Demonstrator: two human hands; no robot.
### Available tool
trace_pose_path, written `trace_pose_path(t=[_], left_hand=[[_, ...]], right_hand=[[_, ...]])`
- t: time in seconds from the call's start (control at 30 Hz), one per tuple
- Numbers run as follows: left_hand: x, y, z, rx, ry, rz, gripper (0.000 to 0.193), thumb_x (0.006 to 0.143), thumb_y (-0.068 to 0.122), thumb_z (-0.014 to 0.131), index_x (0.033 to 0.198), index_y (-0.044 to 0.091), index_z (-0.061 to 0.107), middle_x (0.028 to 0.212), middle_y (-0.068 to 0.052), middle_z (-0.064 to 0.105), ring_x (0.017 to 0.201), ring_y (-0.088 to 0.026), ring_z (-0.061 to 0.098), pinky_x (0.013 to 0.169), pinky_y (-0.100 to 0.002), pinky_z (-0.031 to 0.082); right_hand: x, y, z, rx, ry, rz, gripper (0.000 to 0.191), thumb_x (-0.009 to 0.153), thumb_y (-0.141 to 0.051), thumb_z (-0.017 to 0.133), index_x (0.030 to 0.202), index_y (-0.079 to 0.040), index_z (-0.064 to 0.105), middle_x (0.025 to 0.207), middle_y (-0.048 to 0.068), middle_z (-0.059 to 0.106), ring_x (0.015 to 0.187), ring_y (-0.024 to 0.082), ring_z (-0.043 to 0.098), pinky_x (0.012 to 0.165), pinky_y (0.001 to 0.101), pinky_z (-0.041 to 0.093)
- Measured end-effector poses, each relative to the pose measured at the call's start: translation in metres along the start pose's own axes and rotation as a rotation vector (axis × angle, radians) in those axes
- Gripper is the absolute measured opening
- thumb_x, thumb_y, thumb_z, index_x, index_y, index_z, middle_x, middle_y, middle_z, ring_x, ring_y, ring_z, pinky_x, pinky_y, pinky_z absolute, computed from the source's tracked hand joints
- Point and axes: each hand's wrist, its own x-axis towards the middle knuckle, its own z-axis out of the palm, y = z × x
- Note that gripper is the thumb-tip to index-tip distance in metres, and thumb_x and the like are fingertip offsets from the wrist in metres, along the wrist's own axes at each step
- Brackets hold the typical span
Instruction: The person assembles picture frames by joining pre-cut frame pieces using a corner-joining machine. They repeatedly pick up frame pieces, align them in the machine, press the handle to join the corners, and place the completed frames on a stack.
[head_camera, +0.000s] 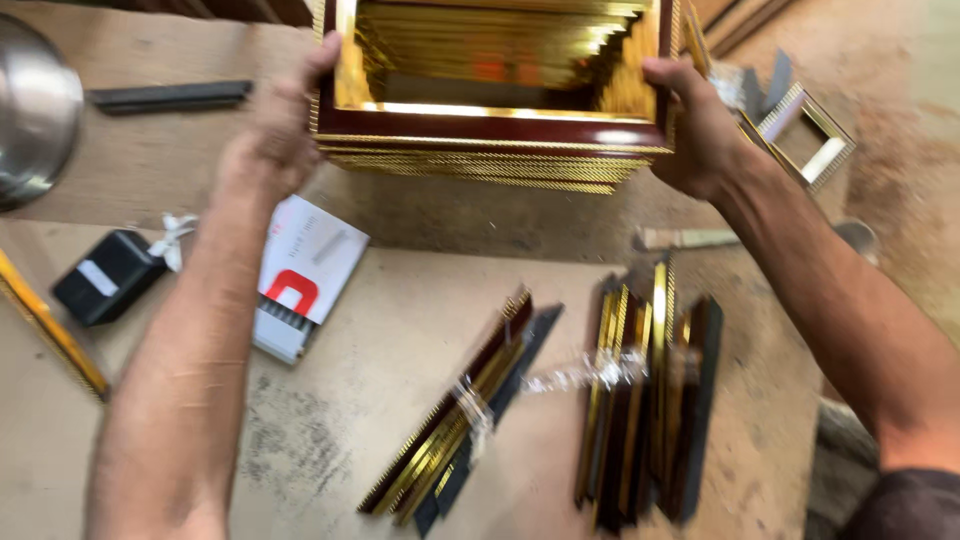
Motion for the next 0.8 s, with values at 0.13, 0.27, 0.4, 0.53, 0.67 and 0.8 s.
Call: trace_pose_path(t=[0.13,0.27,0.4,0.53,0.67,0.8], left_hand=[[-0.018,0.016,0.008,0.196,0.259,0.108,0.055,0.106,0.044,0.064,0.137,-0.002,0.06,0.122,-0.009,0.067,0.106,-0.017,0.064,0.091,-0.033,0.057],[-0.101,-0.001,0.05,0.521,0.63,0.805,0.044,0.111,0.033,0.065,0.137,-0.001,0.053,0.117,-0.009,0.067,0.11,-0.018,0.063,0.099,-0.032,0.055],[-0.232,-0.113,0.13,1.027,0.545,0.507,0.067,0.088,0.031,0.085,0.142,0.004,0.055,0.145,-0.021,0.062,0.136,-0.036,0.058,0.118,-0.046,0.043],[-0.284,-0.209,0.17,1.434,0.436,0.316,0.131,0.05,0.058,0.091,0.145,-0.007,0.029,0.141,-0.035,0.047,0.135,-0.057,0.042,0.108,-0.063,0.036],[-0.291,-0.231,0.177,1.547,0.384,0.136,0.109,0.073,0.038,0.089,0.158,-0.003,0.034,0.14,-0.022,0.057,0.126,-0.039,0.056,0.101,-0.049,0.048],[-0.289,-0.22,0.174,1.377,0.353,-0.067,0.093,0.062,0.029,0.091,0.137,-0.002,0.046,0.117,-0.021,0.065,0.109,-0.038,0.064,0.094,-0.047,0.053]], right_hand=[[-0.008,0.0,-0.011,-0.117,0.072,0.022,0.081,0.085,-0.057,0.063,0.146,-0.008,0.041,0.145,0.011,0.055,0.134,0.027,0.051,0.117,0.0498,0.036],[-0.062,0.006,-0.027,-0.241,0.221,-0.322,0.084,0.092,-0.058,0.066,0.148,0.0,0.044,0.145,0.017,0.055,0.134,0.027,0.051,0.116,0.0515,0.039],[-0.169,0.068,-0.008,-0.842,0.394,-0.559,0.052,0.101,-0.036,0.07,0.143,-0.007,0.059,0.137,0.014,0.067,0.119,0.022,0.062,0.104,0.0414,0.052],[-0.223,0.16,0.046,-1.249,-0.001,-0.563,0.079,0.083,-0.046,0.076,0.143,-0.003,0.051,0.138,0.026,0.062,0.135,0.034,0.05,0.114,0.0519,0.037],[-0.195,0.206,0.07,-1.546,-0.061,-0.582,0.06,0.091,-0.042,0.071,0.138,-0.007,0.058,0.118,0.013,0.072,0.102,0.024,0.056,0.098,0.0437,0.036],[-0.182,0.211,0.059,-1.552,-0.158,-0.574,0.017,0.093,-0.031,0.072,0.097,-0.015,0.069,0.085,0.001,0.068,0.083,0.016,0.051,0.084,0.0369,0.032]])
